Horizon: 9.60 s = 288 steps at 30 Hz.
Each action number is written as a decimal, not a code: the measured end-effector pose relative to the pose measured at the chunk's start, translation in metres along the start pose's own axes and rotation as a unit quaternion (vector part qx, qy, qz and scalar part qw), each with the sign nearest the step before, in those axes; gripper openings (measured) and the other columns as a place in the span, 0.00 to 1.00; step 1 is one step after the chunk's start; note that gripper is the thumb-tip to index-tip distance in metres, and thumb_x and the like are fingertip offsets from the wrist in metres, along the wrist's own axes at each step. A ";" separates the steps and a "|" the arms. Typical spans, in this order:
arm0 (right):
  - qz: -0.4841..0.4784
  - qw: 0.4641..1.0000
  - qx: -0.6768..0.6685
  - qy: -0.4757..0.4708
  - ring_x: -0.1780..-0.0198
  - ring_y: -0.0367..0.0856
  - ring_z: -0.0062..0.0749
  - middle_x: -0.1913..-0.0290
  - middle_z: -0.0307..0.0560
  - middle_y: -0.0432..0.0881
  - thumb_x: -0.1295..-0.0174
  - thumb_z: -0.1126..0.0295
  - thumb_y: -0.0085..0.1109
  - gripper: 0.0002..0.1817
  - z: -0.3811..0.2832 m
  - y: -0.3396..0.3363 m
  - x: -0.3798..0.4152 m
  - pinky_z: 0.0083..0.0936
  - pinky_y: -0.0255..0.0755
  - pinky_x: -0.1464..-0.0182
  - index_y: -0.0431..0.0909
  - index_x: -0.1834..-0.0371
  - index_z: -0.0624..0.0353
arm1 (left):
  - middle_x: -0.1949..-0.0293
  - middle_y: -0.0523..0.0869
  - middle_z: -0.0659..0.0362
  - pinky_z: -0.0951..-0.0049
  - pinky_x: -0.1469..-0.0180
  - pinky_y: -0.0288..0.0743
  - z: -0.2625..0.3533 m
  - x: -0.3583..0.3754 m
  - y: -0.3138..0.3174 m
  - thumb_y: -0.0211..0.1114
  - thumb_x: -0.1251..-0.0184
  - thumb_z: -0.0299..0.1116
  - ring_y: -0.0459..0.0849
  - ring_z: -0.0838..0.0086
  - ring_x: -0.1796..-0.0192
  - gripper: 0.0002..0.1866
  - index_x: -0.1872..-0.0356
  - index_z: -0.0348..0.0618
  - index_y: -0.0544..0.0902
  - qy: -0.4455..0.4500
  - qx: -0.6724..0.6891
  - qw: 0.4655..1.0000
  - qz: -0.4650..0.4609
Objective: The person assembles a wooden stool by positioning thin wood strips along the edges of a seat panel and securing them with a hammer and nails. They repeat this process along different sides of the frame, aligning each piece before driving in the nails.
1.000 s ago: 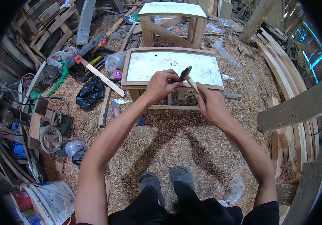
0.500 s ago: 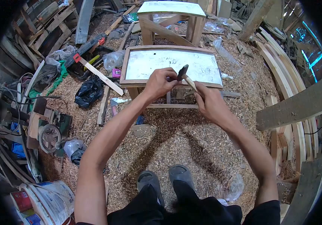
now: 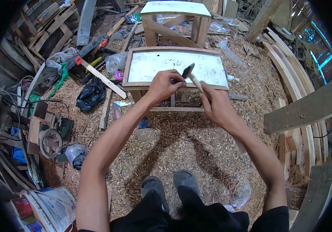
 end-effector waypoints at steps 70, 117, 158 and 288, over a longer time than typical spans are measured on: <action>-0.066 0.994 0.082 0.028 0.74 0.75 0.35 0.75 0.54 0.78 0.29 0.68 0.49 0.16 0.009 0.001 -0.014 0.35 0.68 0.69 0.73 0.44 0.65 | 0.72 0.81 0.55 0.64 0.64 0.74 -0.004 0.007 -0.008 0.75 0.52 0.27 0.79 0.63 0.65 0.08 0.73 0.37 0.85 0.175 -0.090 0.980 0.018; -0.022 0.991 -0.045 0.122 0.70 0.81 0.57 0.73 0.62 0.81 0.29 0.63 0.46 0.15 0.015 -0.007 -0.010 0.48 0.68 0.68 0.73 0.48 0.63 | 0.74 0.83 0.55 0.67 0.66 0.76 -0.003 0.008 -0.008 0.76 0.51 0.26 0.81 0.67 0.68 0.07 0.76 0.35 0.85 0.147 -0.086 0.985 0.011; -0.003 0.998 0.062 0.008 0.75 0.79 0.50 0.76 0.58 0.79 0.29 0.66 0.47 0.14 0.040 0.008 -0.012 0.44 0.70 0.71 0.73 0.48 0.62 | 0.75 0.83 0.55 0.65 0.67 0.74 -0.006 0.005 -0.009 0.76 0.52 0.29 0.80 0.66 0.68 0.09 0.77 0.36 0.84 0.133 -0.075 0.988 0.011; -0.036 0.996 0.070 -0.038 0.74 0.80 0.44 0.72 0.59 0.81 0.34 0.70 0.55 0.16 0.031 0.012 -0.018 0.38 0.72 0.67 0.76 0.45 0.63 | 0.75 0.82 0.55 0.63 0.65 0.74 -0.007 0.005 -0.010 0.75 0.50 0.29 0.78 0.64 0.67 0.10 0.79 0.37 0.82 0.161 -0.105 0.981 0.029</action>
Point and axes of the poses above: each hand's wrist, its own x-axis away from the middle knuckle, its own y-axis out of the palm, z = x × y, the point moved 4 cm from there along -x, towards the middle knuckle
